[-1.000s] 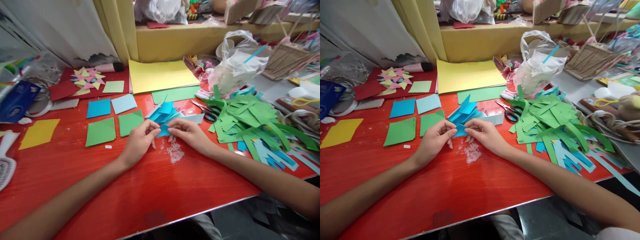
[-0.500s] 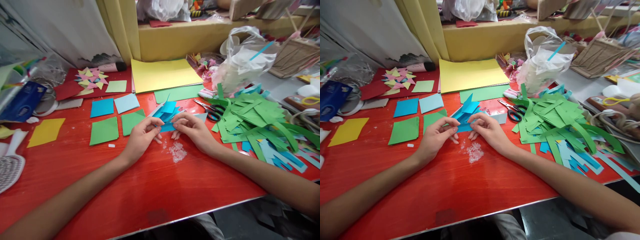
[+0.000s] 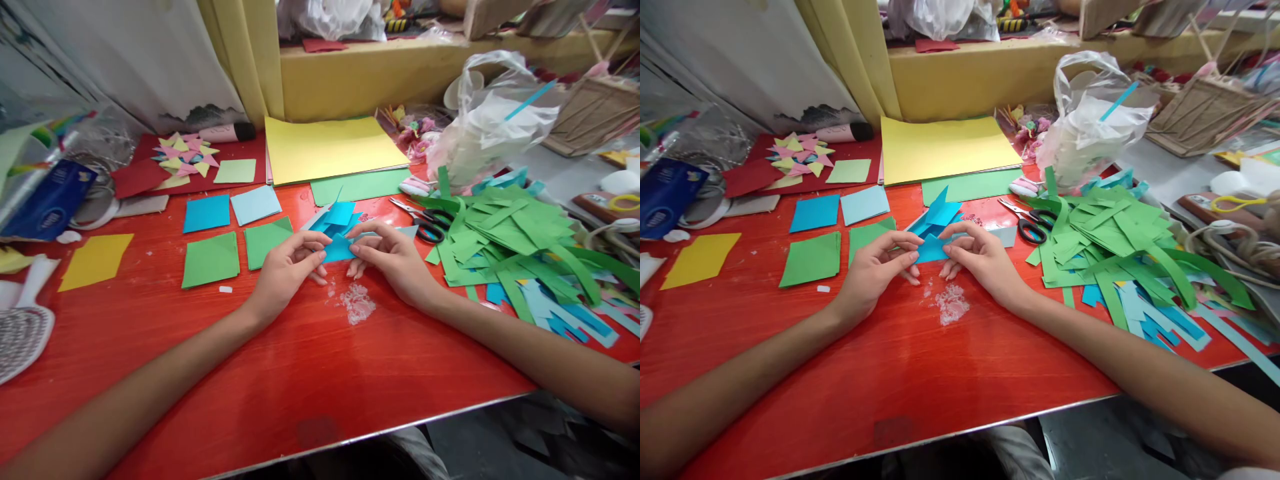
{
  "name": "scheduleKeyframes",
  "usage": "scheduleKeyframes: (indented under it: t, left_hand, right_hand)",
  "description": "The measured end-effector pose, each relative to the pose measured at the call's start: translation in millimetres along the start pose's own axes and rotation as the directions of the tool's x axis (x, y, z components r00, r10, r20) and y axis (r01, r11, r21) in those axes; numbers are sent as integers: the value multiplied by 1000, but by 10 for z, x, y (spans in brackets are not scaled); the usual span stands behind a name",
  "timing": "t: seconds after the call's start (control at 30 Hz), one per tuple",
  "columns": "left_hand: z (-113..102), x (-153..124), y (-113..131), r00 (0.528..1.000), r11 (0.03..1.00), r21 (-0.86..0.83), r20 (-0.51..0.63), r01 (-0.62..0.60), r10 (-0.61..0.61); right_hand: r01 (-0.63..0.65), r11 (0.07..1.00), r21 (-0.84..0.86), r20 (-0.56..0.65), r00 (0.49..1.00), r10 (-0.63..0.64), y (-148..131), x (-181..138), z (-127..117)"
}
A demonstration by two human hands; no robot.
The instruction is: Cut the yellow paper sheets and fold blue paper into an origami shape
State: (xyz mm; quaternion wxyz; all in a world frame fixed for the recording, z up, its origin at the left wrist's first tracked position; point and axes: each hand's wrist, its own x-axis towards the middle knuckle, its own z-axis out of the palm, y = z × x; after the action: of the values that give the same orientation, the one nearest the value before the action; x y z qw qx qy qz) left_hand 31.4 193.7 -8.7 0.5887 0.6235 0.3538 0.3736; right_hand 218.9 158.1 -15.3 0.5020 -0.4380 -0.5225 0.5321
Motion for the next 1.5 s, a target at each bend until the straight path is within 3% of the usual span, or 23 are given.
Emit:
scheduleKeyframes:
  t: [1.07, 1.33, 1.5]
  left_hand:
    - [-31, 42, 21, 997, 995, -59, 25, 75, -74]
    - [-26, 23, 33, 994, 994, -59, 66, 93, -89]
    - [0, 19, 52, 989, 993, -28, 100, 114, -110]
  right_hand:
    - [23, 998, 50, 12, 1000, -24, 1, -20, -9]
    - [-20, 999, -29, -55, 998, 19, -43, -51, 27]
    - [-6, 991, -132, -30, 1000, 2, -76, -78, 33]
